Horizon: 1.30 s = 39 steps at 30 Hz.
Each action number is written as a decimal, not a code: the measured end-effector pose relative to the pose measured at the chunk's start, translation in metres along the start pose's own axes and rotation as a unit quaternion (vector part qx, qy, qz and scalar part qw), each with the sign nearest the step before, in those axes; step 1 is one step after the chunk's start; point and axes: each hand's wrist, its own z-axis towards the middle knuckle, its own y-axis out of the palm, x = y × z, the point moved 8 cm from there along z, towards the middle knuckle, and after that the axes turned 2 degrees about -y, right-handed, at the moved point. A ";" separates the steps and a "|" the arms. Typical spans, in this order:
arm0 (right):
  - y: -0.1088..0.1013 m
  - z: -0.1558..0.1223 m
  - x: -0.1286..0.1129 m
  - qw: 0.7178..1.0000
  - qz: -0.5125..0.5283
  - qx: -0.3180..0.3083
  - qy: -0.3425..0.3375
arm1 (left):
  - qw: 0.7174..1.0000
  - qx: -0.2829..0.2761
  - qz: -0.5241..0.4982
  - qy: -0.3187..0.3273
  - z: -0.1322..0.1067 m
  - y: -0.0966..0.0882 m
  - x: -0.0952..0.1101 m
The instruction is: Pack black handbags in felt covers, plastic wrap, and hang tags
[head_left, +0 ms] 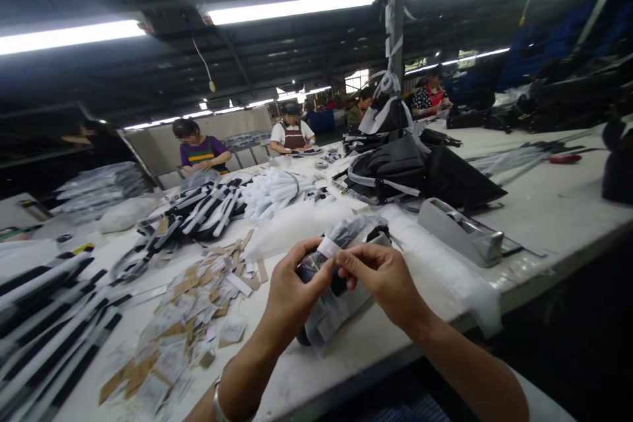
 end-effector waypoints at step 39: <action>0.014 -0.027 0.015 0.961 0.266 0.045 0.064 | 0.999 -0.001 -0.043 -0.017 -0.019 0.012 0.008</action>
